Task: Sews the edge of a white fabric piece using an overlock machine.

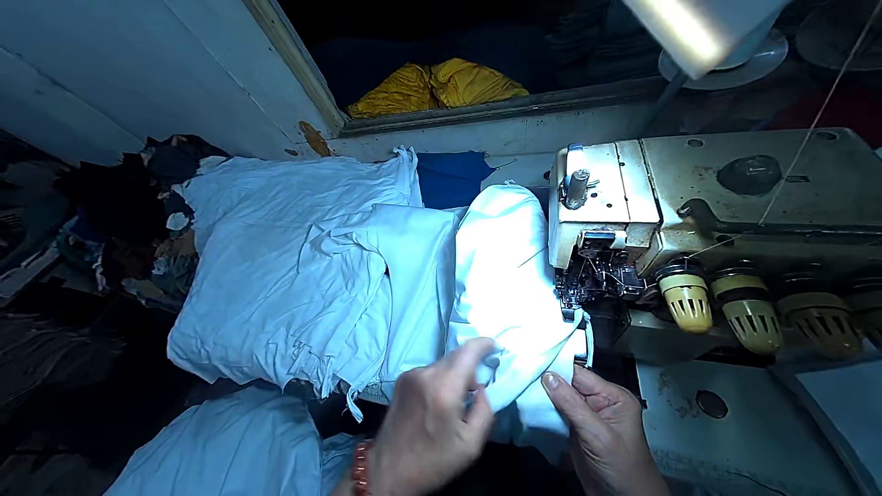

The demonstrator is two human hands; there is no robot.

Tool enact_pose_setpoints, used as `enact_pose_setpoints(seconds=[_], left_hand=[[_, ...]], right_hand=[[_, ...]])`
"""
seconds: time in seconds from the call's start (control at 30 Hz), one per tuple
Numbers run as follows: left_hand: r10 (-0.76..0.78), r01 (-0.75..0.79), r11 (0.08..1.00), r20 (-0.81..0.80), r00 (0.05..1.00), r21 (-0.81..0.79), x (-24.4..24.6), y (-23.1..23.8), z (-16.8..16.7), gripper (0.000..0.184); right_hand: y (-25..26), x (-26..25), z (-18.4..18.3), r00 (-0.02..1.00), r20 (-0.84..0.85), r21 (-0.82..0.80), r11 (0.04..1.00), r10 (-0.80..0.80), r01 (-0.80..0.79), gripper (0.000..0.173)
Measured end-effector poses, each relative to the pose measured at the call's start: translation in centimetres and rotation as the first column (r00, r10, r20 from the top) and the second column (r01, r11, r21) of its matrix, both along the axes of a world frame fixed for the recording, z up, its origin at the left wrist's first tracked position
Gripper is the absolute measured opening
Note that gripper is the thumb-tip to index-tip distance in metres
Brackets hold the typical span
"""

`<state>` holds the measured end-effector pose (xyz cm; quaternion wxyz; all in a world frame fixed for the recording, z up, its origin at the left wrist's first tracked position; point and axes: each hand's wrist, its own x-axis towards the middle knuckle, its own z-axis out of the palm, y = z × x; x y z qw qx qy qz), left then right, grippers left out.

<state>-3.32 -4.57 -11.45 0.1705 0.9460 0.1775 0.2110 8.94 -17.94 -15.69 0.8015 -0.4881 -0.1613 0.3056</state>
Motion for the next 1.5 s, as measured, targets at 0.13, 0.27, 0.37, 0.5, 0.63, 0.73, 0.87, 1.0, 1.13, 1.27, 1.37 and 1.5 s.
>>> enact_pose_setpoints(seconds=[0.13, 0.27, 0.37, 0.5, 0.63, 0.73, 0.87, 1.0, 1.13, 1.27, 1.37, 1.5], left_hand=[[0.215, -0.326, 0.935, -0.508, 0.834, -0.14, -5.9, 1.9, -3.7, 0.038], [0.38, -0.389, 0.913, -0.096, 0.92, -0.122, -8.7, 4.7, -4.8, 0.023], [0.507, -0.505, 0.861, 0.178, 0.843, -0.061, -8.3, 10.1, 0.0, 0.023], [0.622, -0.585, 0.766, 0.08, 0.779, -0.267, -5.9, 14.8, 4.9, 0.034], [0.243, -0.204, 0.964, 0.26, 0.934, -0.17, -1.9, 7.9, 4.5, 0.022], [-0.04, 0.094, 0.986, 0.355, 0.934, -0.135, 0.4, 0.6, 1.3, 0.02], [-0.036, -0.004, 0.994, 0.357, 0.934, 0.112, 1.2, -3.3, -5.5, 0.031], [0.049, -0.113, 0.979, 0.342, 0.938, 0.17, 0.6, -1.3, -8.1, 0.017], [0.07, -0.063, 0.998, 0.379, 0.923, -0.03, 0.1, 0.4, -5.0, 0.017], [-0.001, 0.011, 0.999, 0.294, 0.956, -0.032, -0.7, 1.2, 0.2, 0.019], [-0.255, 0.277, 0.957, 0.195, 0.947, -0.092, -0.7, 0.0, 2.4, 0.017], [-0.399, 0.4, 0.911, 0.033, 0.917, -0.101, 0.4, -2.8, 2.2, 0.016]], right_hand=[[0.4, 0.1, -0.4, 0.999, 0.037, -0.013, 1.0, -0.017, 0.017, 0.019], [-1.4, 0.7, -0.6, 0.944, 0.329, 0.049, 0.997, 0.038, -0.057, 0.015], [-5.0, 0.3, 1.1, 0.836, 0.461, -0.032, 0.947, 0.299, -0.321, 0.012], [-7.5, -1.4, -1.9, 0.65, 0.545, -0.364, 0.848, 0.529, -0.385, 0.018], [-8.5, -1.8, -3.8, 0.715, 0.598, -0.547, 0.837, 0.363, 0.033, 0.022], [-7.5, -0.6, -3.8, 0.787, 0.607, -0.384, 0.908, 0.112, 0.167, 0.029], [-4.5, 0.3, -3.7, 0.853, 0.518, -0.281, 0.954, 0.059, 0.105, 0.037], [-4.8, -0.8, -1.7, 0.939, 0.288, -0.219, 0.968, 0.188, -0.126, 0.01], [-5.9, -1.5, -1.9, 0.97, 0.161, -0.135, 0.978, 0.18, -0.159, 0.022], [-6.6, -1.9, -2.0, 0.981, 0.08, -0.111, 0.979, 0.179, -0.169, 0.024], [-7.3, -1.6, -2.6, 0.978, 0.093, -0.047, 0.982, 0.188, -0.184, 0.021], [-7.7, -0.9, -2.9, 0.979, 0.092, -0.013, 0.984, 0.18, -0.18, 0.019]])
